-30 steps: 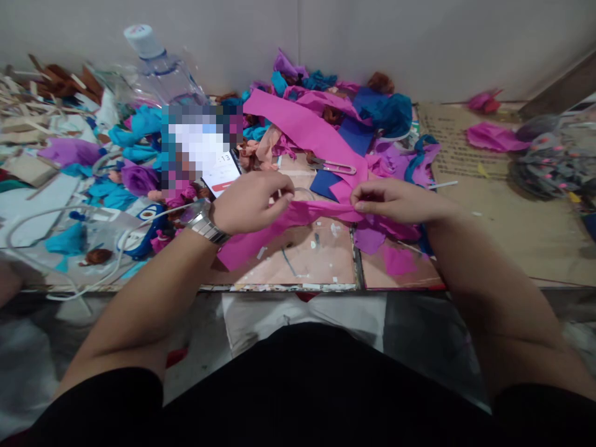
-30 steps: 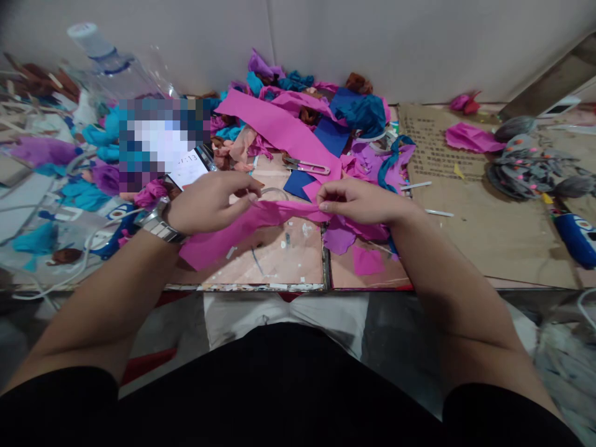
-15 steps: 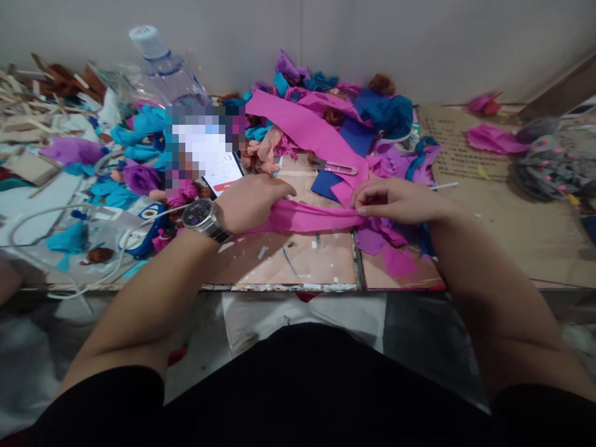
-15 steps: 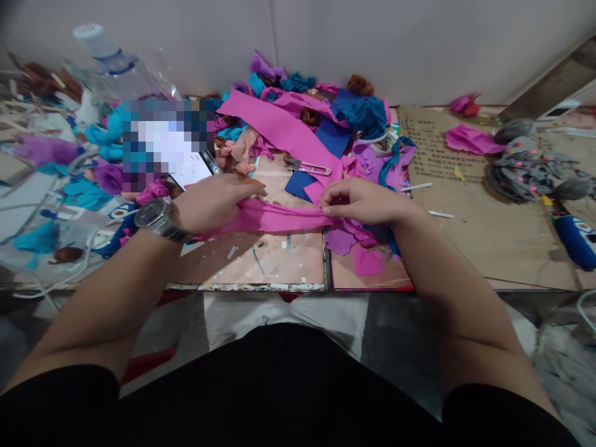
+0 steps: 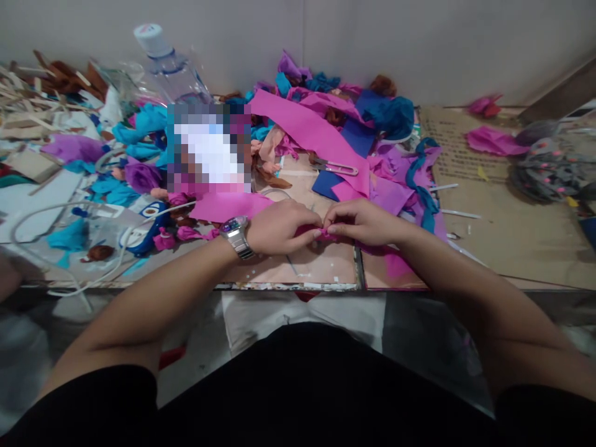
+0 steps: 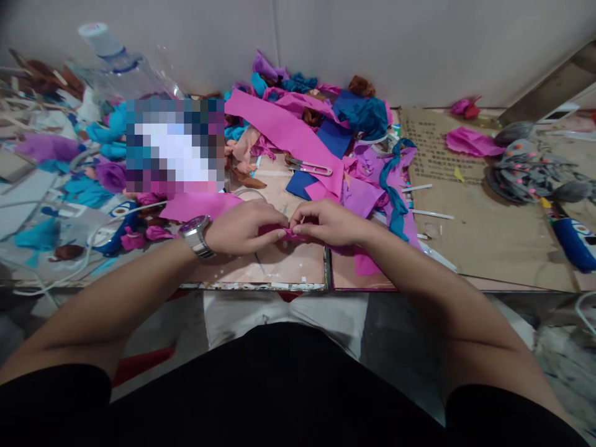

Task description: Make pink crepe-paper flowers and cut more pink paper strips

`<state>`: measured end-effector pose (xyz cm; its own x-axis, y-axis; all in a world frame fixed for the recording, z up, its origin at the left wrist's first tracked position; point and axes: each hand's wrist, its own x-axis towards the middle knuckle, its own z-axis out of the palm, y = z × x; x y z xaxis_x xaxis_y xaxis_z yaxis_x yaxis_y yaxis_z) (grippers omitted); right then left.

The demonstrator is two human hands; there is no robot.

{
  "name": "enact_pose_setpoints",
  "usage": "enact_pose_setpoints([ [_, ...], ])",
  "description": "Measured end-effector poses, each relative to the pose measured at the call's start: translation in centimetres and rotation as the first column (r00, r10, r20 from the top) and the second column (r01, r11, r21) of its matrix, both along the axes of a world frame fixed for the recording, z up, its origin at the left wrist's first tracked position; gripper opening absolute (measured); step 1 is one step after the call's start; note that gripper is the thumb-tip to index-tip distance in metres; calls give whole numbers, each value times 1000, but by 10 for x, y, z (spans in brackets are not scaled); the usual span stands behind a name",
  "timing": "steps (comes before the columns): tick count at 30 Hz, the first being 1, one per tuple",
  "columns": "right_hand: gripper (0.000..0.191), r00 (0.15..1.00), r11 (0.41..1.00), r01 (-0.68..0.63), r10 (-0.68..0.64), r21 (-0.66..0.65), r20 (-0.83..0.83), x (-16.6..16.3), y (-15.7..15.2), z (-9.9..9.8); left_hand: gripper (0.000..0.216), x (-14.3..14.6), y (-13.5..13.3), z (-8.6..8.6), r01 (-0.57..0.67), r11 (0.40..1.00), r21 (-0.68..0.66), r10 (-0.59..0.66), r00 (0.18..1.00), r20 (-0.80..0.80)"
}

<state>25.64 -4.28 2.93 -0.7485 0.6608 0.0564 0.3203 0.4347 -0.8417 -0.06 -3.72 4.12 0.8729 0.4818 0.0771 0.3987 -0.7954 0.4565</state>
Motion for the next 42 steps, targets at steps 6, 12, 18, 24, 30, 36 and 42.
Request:
enact_pose_setpoints([
  [6,21,994,968,81,-98,239,58,2,1,-1,32,2,-4,-4,-152,987,-59,150,988,-30],
  [12,22,993,874,75,-111,481,48,-7,-10,-4,38,3,-6,3,-183,974,-132,186,982,14],
  [18,19,986,901,146,-168,408,20,-12,-16,-4,38,2,-5,3,-191,944,-267,218,973,73],
  [24,16,974,865,208,-228,457,-12,-14,-17,-4,34,0,-2,1,-172,919,-354,213,974,80],
  [30,12,974,846,217,-218,487,-56,-16,-18,-8,25,0,1,-1,-144,861,-488,214,973,90],
  [36,11,984,844,164,-176,510,-24,-16,-17,-11,15,0,2,-3,-96,738,-668,216,971,99],
  [42,13,988,803,156,-136,575,-78,-16,-16,-14,26,-1,6,-4,-98,793,-602,218,967,130],
])
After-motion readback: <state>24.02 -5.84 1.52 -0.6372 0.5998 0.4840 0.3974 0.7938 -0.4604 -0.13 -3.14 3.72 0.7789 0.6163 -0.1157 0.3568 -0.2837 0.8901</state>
